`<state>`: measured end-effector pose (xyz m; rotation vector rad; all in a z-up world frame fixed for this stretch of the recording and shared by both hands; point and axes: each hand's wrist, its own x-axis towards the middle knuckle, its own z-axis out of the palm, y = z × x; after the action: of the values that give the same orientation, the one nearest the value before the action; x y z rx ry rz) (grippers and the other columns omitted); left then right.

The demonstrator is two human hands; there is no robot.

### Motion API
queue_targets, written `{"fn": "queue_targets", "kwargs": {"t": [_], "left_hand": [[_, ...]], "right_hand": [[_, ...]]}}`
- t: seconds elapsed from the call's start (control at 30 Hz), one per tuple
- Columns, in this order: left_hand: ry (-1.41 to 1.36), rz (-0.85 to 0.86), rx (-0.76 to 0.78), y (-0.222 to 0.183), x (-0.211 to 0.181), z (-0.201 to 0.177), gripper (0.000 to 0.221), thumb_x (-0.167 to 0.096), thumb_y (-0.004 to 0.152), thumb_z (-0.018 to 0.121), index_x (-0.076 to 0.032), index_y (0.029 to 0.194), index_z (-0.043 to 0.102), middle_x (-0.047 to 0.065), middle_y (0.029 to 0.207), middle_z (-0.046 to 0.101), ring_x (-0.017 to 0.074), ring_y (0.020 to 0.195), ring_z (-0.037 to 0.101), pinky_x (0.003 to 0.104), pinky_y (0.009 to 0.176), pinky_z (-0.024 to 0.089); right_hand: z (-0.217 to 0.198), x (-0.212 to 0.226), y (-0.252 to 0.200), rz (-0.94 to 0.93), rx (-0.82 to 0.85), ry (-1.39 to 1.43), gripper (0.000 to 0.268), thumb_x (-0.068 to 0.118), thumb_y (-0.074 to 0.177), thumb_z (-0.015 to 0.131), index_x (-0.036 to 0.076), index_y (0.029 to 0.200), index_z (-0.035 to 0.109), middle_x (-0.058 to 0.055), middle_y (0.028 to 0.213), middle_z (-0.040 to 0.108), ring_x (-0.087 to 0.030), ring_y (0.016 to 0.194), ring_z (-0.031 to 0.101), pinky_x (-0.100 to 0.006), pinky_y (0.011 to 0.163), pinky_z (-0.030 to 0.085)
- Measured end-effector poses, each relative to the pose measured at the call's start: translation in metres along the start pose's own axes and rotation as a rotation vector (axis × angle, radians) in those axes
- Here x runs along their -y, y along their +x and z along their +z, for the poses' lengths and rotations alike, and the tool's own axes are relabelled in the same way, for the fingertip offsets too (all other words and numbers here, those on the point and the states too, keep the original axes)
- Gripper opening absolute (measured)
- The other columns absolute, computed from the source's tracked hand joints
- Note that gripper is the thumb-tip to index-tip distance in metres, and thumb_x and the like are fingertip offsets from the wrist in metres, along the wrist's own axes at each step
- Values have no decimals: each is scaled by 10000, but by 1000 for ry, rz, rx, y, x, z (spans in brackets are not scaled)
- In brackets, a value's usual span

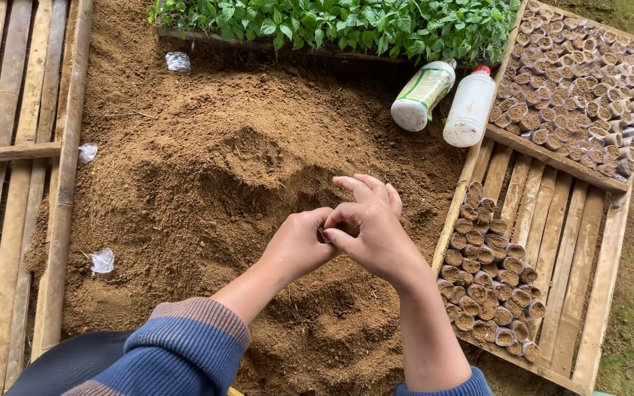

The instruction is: Preparing seedling starters by filling small handmade tubes with soil and arranging them in a tray.

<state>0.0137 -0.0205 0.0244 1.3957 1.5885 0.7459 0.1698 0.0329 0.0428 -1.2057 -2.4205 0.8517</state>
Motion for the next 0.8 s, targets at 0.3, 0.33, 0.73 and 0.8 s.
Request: {"fn": "queue_targets", "kwargs": {"t": [0.3, 0.33, 0.73, 0.8], "left_hand": [[-6, -54, 32, -1, 3, 2, 287, -169, 705, 751, -162, 991, 765, 93, 863, 767, 305, 895, 730, 396, 787, 557], [-37, -79, 39, -3, -3, 1, 293, -125, 718, 757, -125, 1011, 775, 99, 861, 768, 269, 854, 725, 360, 801, 555], [-160, -163, 212, 6, -31, 6, 210, -137, 779, 781, -113, 986, 753, 33, 883, 748, 155, 795, 662, 283, 747, 562], [-123, -276, 311, -3, -46, 7, 230, -117, 839, 748, -92, 1064, 704, 20, 984, 725, 109, 830, 618, 245, 731, 554]], "right_hand": [[-30, -17, -3, 28, -195, 302, 56, 180, 884, 785, 182, 829, 797, -96, 1343, 668, -317, 1338, 530, -558, 1144, 320], [-39, -6, -5, 136, -167, 127, 219, 96, 887, 709, 138, 1101, 695, -149, 1413, 586, -342, 1382, 454, -599, 1160, 223], [9, -17, -43, -160, 108, -899, 997, -102, 716, 420, 43, 1652, 109, -163, 1700, 126, -322, 1579, 94, -544, 1250, 86], [18, -37, -59, -367, -294, -1141, 1089, -46, 618, 247, 67, 1686, 68, -122, 1714, 85, -276, 1609, 49, -482, 1307, 33]]}}
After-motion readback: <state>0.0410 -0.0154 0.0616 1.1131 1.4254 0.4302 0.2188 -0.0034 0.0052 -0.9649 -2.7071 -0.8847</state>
